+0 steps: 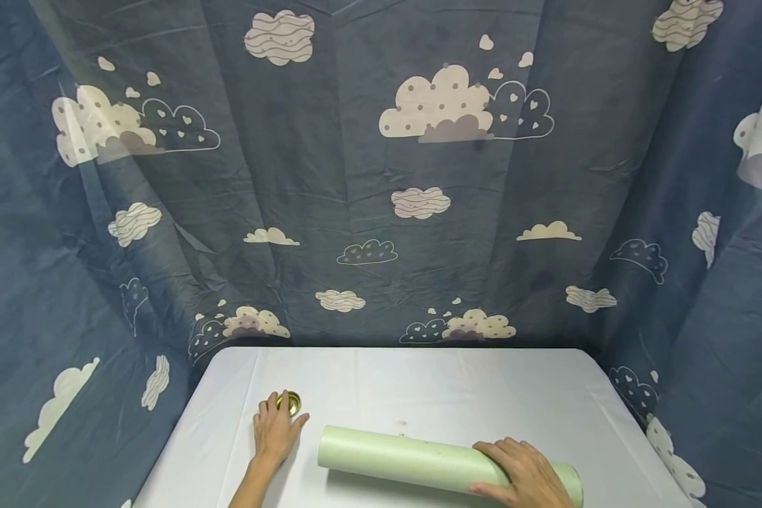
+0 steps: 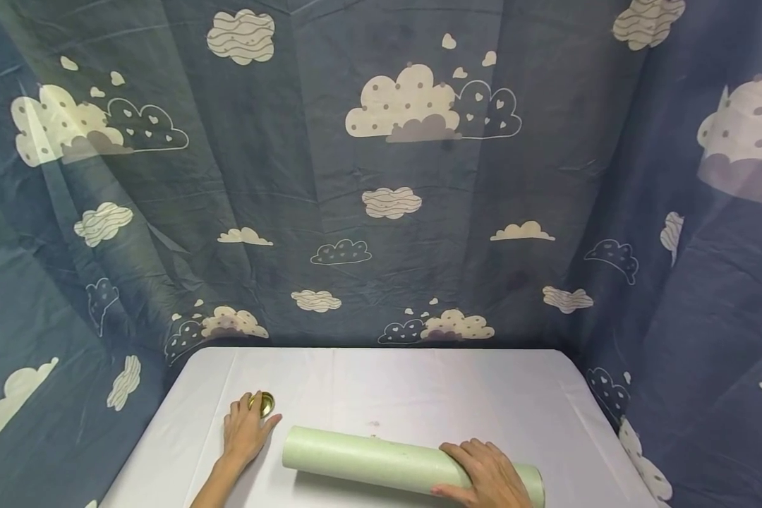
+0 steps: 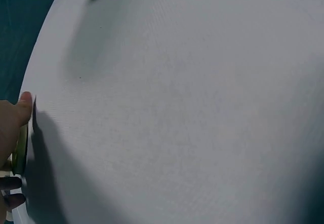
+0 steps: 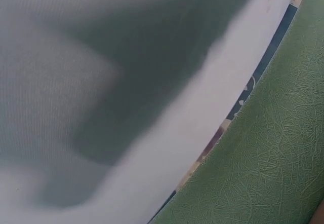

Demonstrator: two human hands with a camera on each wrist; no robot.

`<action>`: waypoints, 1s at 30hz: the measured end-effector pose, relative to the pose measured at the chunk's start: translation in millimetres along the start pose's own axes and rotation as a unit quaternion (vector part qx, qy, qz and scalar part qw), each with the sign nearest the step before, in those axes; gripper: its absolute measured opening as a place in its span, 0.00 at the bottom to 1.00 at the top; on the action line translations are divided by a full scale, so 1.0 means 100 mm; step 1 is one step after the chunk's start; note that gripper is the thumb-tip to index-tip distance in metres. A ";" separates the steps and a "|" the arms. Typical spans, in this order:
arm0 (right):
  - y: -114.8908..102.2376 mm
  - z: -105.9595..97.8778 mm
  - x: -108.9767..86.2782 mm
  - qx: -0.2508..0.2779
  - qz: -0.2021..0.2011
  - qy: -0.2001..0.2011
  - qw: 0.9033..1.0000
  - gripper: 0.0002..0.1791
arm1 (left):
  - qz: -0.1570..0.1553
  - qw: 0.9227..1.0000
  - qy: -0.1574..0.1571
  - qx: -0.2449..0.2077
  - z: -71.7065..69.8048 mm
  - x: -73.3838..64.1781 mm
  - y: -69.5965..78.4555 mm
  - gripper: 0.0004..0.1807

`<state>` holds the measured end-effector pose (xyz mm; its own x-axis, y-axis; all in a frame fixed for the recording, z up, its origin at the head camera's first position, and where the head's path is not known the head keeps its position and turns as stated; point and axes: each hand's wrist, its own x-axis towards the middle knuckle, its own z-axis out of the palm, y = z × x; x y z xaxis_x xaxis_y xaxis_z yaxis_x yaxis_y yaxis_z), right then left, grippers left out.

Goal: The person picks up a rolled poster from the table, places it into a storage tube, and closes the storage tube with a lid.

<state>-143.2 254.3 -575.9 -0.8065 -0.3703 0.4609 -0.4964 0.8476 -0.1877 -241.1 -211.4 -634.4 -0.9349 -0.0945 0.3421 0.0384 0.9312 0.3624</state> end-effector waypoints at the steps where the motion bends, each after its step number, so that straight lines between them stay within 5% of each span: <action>1: 0.00 0.00 0.00 0.001 0.000 -0.001 1.000 0.31 | 0.006 1.000 0.004 0.006 0.01 0.00 0.00 0.38; 9: 0.00 0.03 -0.01 0.002 -0.005 0.006 1.000 0.31 | 0.048 0.996 0.055 0.050 0.04 0.06 0.01 0.29; 15: 0.01 0.03 -0.01 -0.001 0.000 -0.002 1.000 0.32 | 0.046 0.998 0.037 0.037 -0.01 0.10 0.02 0.27; 25: 0.07 0.04 0.00 0.001 -0.024 0.041 0.999 0.32 | 0.010 0.997 0.013 -0.078 -0.13 -0.07 -0.07 0.28; 30: 0.08 0.03 0.00 0.002 -0.022 0.050 0.999 0.32 | -0.056 0.982 -0.008 -0.182 -0.27 -0.20 -0.06 0.28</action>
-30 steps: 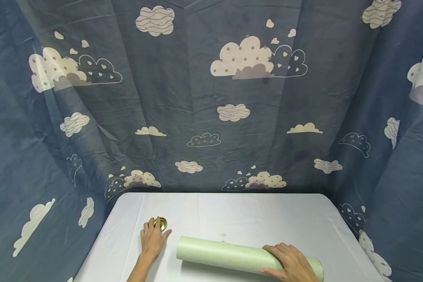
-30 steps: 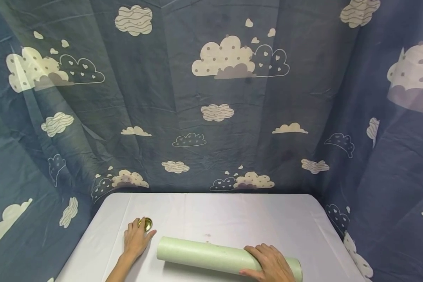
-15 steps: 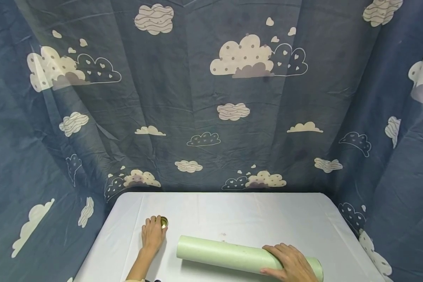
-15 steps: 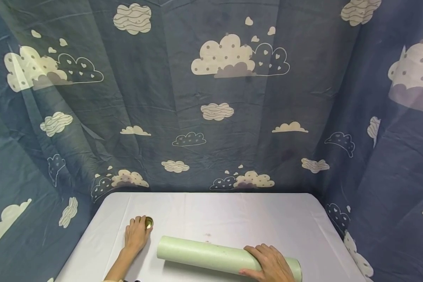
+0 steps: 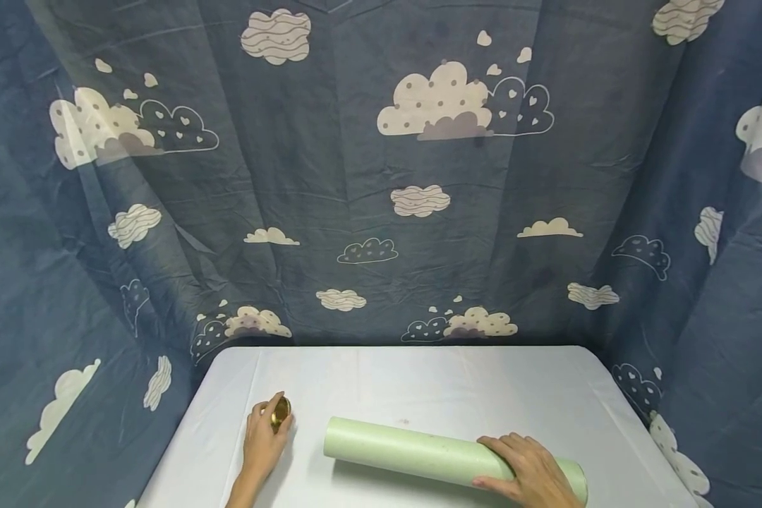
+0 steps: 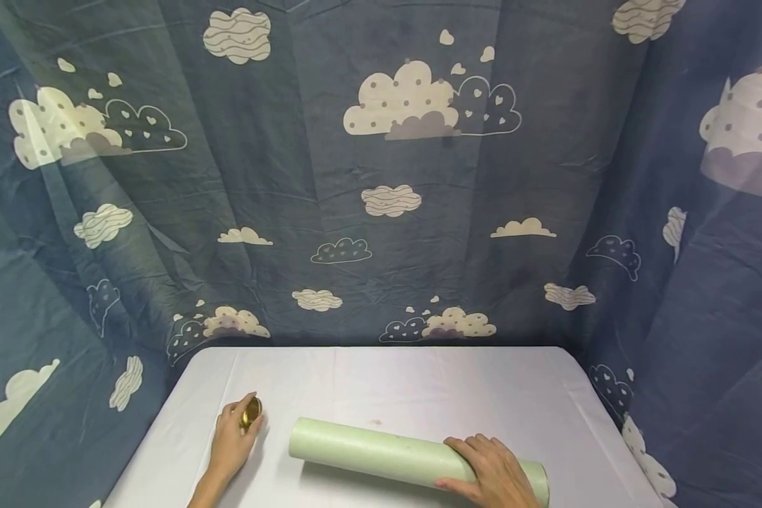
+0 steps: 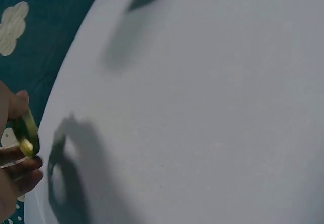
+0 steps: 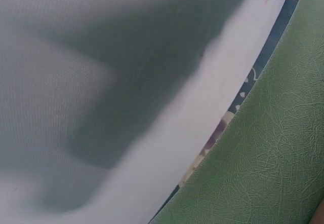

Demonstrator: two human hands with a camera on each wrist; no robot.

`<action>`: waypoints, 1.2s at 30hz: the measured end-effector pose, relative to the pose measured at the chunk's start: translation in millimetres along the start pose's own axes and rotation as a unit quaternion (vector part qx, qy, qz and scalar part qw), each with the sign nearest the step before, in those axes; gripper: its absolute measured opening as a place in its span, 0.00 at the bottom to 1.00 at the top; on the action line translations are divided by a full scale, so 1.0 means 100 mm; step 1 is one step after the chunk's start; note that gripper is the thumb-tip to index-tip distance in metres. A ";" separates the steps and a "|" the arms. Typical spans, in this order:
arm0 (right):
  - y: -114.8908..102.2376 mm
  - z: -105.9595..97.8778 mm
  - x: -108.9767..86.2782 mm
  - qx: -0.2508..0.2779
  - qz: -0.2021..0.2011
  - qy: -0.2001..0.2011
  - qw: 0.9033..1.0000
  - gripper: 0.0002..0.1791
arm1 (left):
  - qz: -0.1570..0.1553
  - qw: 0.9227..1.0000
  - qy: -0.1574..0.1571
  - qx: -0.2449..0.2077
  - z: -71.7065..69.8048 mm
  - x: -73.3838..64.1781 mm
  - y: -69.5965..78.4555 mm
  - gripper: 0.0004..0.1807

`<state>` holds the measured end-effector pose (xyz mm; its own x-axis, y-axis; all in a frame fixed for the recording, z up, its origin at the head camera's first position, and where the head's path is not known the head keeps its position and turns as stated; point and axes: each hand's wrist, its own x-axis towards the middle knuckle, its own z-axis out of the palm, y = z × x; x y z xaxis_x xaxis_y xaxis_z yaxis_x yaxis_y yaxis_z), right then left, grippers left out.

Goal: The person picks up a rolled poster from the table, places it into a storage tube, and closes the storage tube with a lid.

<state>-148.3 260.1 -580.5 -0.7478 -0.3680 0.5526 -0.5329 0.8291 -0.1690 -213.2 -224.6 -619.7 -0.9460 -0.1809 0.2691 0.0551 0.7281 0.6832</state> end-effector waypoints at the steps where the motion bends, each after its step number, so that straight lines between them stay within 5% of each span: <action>1: 0.00 0.00 0.00 0.000 0.000 0.001 1.000 0.32 | -0.012 1.000 -0.009 -0.026 -0.02 -0.02 0.02 0.28; 5: -0.01 0.00 0.00 -0.001 0.004 0.003 1.000 0.32 | -0.056 0.989 -0.049 -0.130 -0.09 -0.10 0.08 0.29; 10: -0.03 0.01 0.00 0.000 0.011 -0.003 1.000 0.32 | -0.099 0.960 -0.073 -0.252 -0.12 -0.17 0.16 0.31; 15: -0.04 0.03 0.00 0.004 0.009 0.002 1.000 0.31 | -0.111 0.938 -0.100 -0.313 -0.12 -0.26 0.20 0.31; 27: -0.07 0.05 0.00 0.007 0.007 -0.004 1.000 0.31 | -0.104 0.921 -0.169 -0.335 -0.16 -0.36 0.40 0.30; 36: -0.12 0.04 0.01 0.010 0.028 -0.039 0.999 0.31 | -0.087 0.917 -0.198 -0.336 -0.13 -0.36 0.36 0.33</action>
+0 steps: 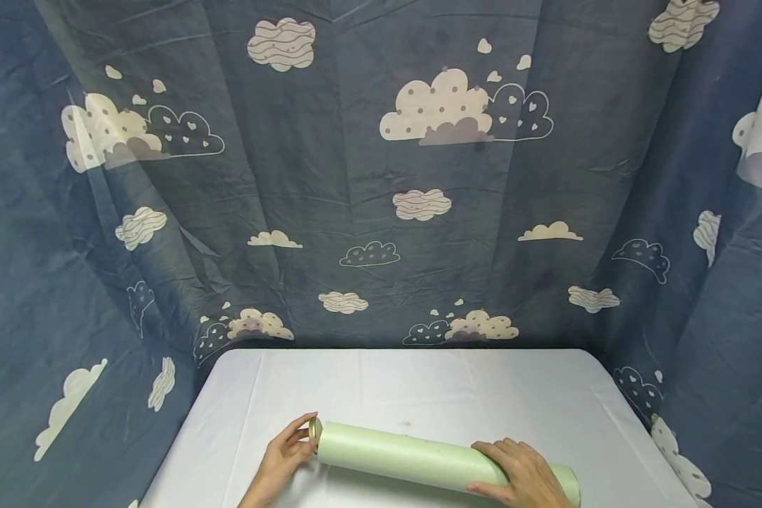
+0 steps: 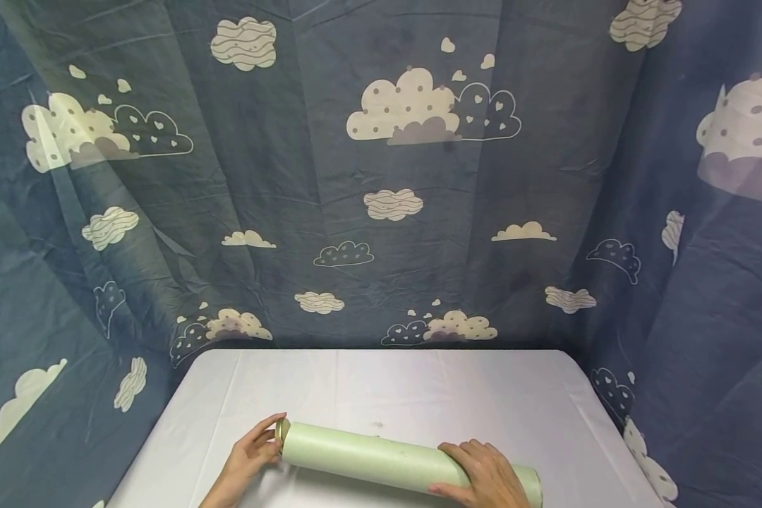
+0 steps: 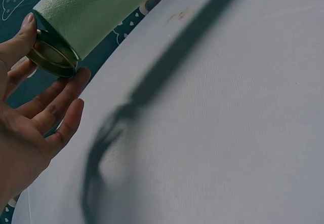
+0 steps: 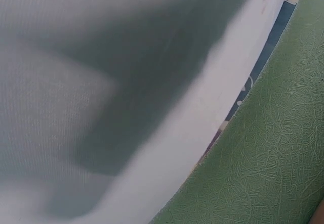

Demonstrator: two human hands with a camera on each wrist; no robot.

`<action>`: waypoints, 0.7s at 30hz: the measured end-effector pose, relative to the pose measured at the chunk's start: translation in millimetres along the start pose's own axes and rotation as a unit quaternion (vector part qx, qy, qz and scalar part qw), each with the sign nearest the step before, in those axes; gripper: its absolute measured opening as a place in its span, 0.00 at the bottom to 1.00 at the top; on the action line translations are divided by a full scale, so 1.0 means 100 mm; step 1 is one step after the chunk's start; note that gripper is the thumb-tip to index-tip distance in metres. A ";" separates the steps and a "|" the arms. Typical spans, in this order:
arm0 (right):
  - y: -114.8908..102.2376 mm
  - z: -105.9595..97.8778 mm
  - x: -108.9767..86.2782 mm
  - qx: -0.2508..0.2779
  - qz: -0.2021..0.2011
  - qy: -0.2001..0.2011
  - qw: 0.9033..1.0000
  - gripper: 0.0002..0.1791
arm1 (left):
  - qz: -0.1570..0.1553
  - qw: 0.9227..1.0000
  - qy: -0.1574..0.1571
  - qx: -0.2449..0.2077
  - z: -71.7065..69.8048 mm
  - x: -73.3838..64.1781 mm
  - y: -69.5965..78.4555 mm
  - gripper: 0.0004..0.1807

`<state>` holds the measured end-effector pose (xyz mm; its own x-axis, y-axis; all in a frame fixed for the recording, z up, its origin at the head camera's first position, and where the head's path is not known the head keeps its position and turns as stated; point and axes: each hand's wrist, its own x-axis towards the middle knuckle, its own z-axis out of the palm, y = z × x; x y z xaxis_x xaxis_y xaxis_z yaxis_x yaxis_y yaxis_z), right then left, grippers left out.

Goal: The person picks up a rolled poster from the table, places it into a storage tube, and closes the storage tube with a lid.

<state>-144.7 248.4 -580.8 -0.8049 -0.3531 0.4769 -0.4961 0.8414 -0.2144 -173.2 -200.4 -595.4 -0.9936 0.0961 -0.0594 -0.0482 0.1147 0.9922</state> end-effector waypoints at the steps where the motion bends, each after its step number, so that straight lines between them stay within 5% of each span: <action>1: 0.00 0.00 0.00 0.002 0.001 -0.004 1.000 0.31 | -0.002 1.000 -0.002 0.001 0.00 0.01 -0.01 0.32; 21: 0.02 0.00 0.01 -0.003 0.003 -0.011 1.000 0.31 | 0.021 0.997 -0.071 0.022 -0.03 0.02 -0.04 0.30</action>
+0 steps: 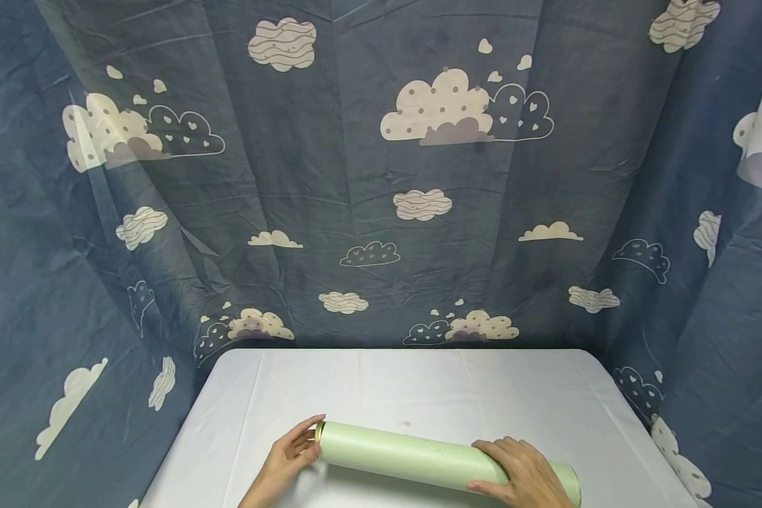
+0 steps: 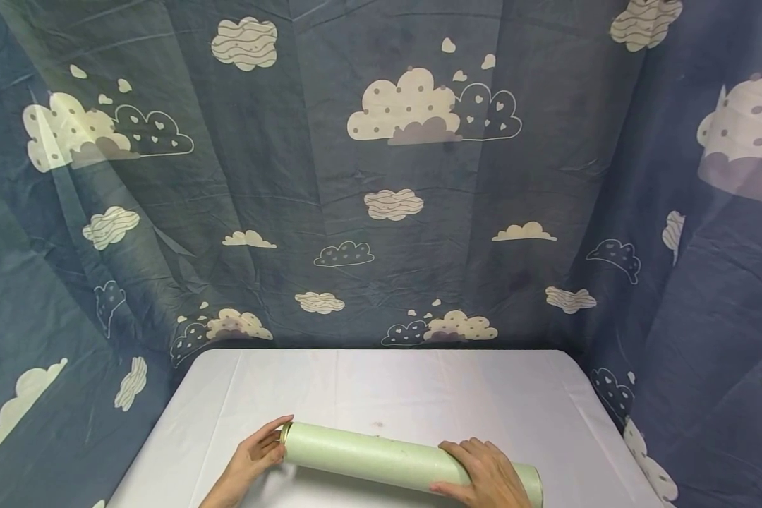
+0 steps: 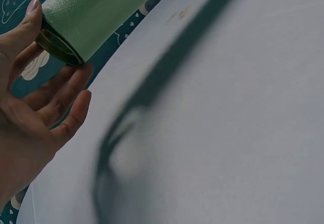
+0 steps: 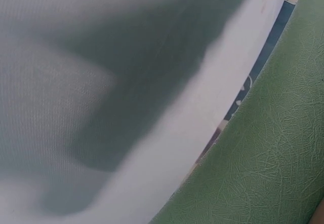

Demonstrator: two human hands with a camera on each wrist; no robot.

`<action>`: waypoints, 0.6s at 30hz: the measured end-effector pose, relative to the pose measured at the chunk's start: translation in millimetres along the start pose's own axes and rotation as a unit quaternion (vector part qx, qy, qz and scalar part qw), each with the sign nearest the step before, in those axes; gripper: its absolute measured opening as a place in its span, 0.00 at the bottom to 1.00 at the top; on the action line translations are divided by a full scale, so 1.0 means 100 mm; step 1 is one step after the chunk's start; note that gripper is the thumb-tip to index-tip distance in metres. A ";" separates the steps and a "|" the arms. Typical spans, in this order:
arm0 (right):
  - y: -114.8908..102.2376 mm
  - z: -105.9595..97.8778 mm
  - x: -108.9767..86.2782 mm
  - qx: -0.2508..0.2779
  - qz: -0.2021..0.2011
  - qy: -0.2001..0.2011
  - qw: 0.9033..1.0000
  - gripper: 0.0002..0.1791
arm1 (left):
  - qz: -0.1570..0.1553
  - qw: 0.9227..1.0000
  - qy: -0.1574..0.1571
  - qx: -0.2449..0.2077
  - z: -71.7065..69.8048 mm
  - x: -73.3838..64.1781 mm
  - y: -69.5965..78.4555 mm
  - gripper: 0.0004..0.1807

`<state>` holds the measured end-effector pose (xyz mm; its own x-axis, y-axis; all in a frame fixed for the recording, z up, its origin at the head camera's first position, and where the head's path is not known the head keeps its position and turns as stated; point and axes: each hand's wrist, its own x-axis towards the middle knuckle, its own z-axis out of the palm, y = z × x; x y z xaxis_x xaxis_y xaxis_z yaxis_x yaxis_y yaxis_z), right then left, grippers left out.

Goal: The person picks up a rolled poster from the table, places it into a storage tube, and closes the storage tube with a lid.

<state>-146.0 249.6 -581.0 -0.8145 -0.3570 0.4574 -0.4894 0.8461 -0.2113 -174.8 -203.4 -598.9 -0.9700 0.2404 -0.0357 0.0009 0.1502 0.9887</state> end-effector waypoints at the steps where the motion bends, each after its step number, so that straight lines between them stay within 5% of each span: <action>1: 0.00 0.00 0.00 0.000 0.000 -0.001 1.000 0.31 | 0.000 1.000 -0.007 -0.002 0.00 0.00 0.00 0.31; 12: 0.05 -0.01 -0.05 0.052 -0.013 -0.033 0.998 0.35 | 0.001 0.999 -0.040 -0.004 -0.01 -0.04 -0.01 0.32; 18: 0.05 -0.01 -0.05 0.035 -0.038 -0.019 0.998 0.39 | 0.001 0.999 -0.050 -0.009 -0.04 -0.06 -0.07 0.32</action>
<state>-144.4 255.7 -583.6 -0.7845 -0.4357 0.4412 -0.5702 0.7866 -0.2369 -170.2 -209.3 -605.5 -0.9406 0.3362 -0.0482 -0.0035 0.1321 0.9912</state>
